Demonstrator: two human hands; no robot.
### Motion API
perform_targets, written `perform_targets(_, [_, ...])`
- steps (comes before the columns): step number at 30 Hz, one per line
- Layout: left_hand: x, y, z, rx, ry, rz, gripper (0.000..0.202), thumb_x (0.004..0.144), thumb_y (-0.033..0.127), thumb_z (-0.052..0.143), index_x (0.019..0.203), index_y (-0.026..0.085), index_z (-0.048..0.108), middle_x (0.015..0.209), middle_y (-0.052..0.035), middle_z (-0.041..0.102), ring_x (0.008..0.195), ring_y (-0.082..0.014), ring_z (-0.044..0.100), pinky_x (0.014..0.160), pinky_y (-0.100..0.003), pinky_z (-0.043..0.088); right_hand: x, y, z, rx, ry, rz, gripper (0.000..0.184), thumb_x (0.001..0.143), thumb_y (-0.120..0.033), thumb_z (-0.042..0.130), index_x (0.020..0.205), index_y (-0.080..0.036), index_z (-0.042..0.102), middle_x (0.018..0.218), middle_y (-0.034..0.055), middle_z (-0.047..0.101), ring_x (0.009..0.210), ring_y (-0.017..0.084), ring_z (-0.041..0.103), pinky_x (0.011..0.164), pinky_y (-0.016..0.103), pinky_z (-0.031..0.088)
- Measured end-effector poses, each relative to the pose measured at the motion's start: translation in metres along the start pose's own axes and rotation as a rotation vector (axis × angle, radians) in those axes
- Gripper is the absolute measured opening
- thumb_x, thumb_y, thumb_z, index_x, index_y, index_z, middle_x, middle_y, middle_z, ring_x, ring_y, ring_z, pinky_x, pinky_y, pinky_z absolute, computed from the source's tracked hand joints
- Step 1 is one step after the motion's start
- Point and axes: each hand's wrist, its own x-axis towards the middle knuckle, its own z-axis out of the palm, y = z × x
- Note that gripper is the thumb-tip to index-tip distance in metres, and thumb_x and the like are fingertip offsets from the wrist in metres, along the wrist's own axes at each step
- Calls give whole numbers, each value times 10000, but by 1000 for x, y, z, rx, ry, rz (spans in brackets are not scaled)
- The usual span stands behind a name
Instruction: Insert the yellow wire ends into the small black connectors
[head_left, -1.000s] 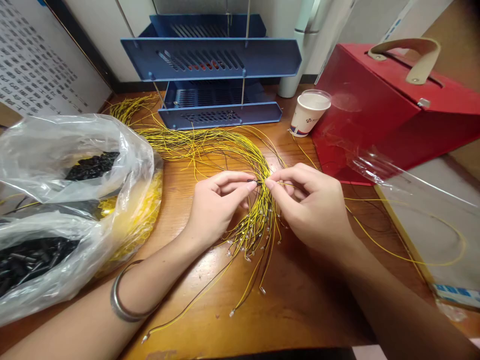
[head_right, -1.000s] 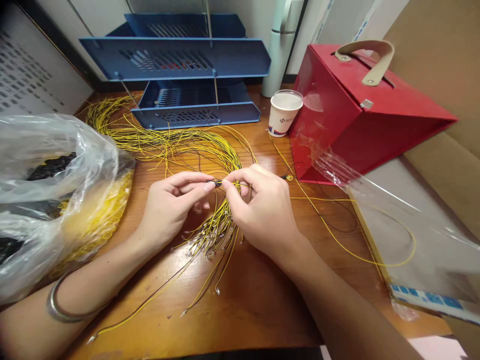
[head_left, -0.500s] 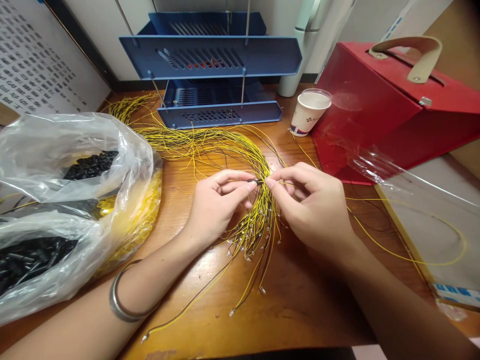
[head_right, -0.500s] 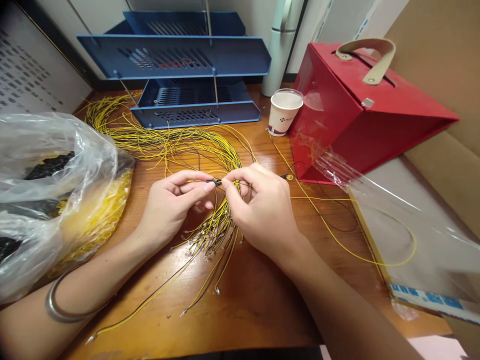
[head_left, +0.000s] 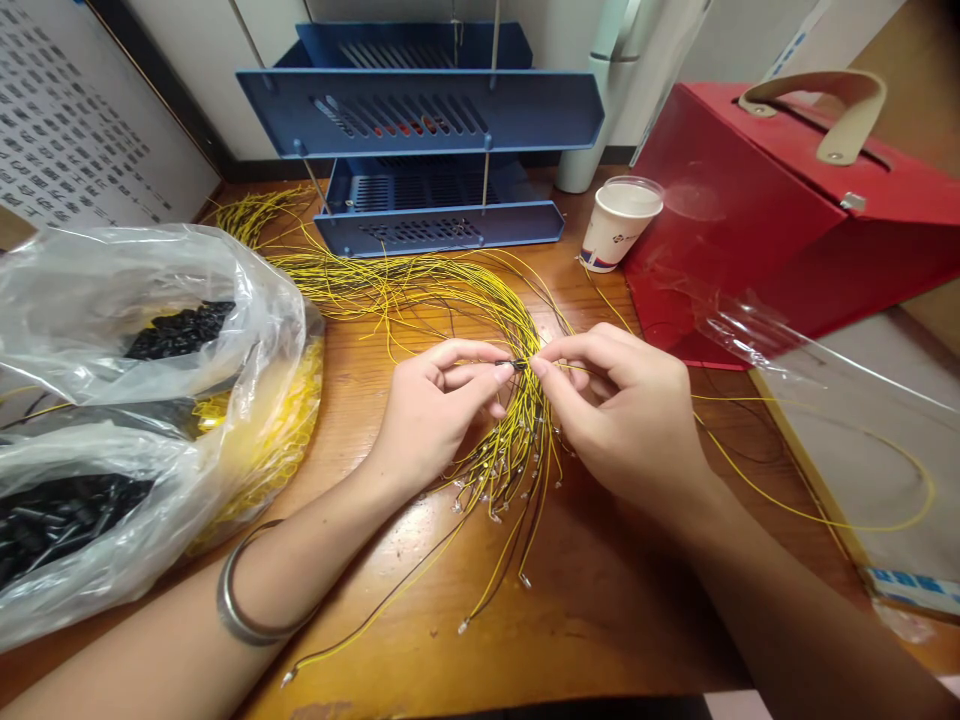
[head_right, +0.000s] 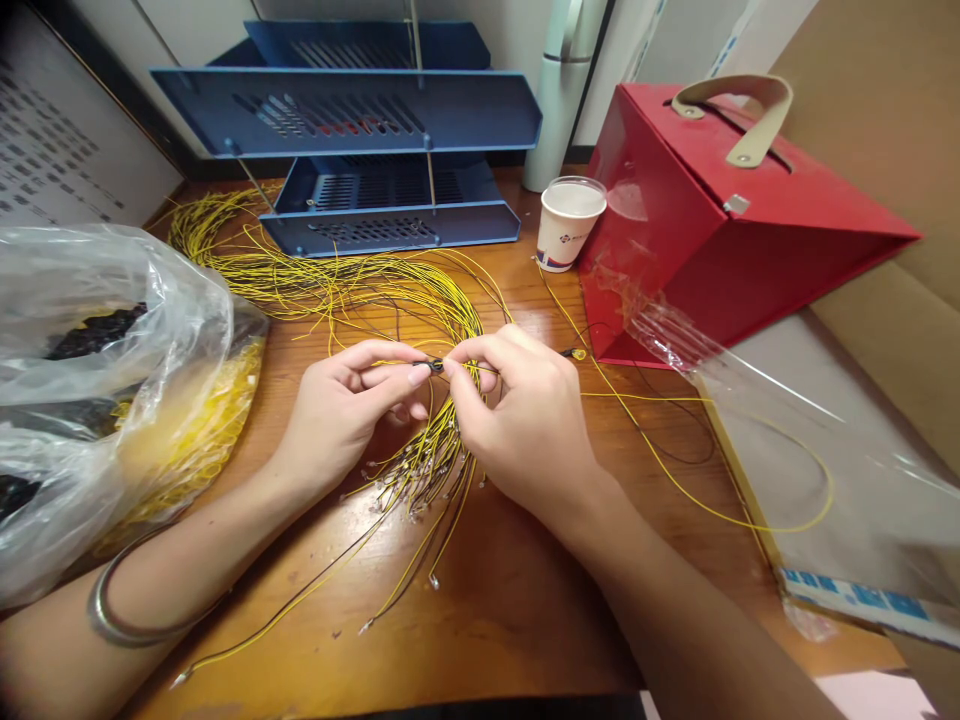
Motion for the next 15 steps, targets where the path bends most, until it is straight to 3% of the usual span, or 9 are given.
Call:
perform_targets(8, [0,0,-1,19,-5,4,168,768,229,754,879,146,657,558,25,668,504,-65,608,497,-131,455,0,-1,0,-10,-4,-25,72,795,-127,642,778,-181,687,597,-38,478,509,85,421,514,248,353])
perform_targets(15, [3,-2,-5,-16,-40,-43,207,784,283,744,925,147,679,584,-2,693,498,-77,612,507,-153,496,1,-6,-2,-86,71,-165,81,800,-108,622,765,-161,673,590,-24,501,516,88,442,517,243,358])
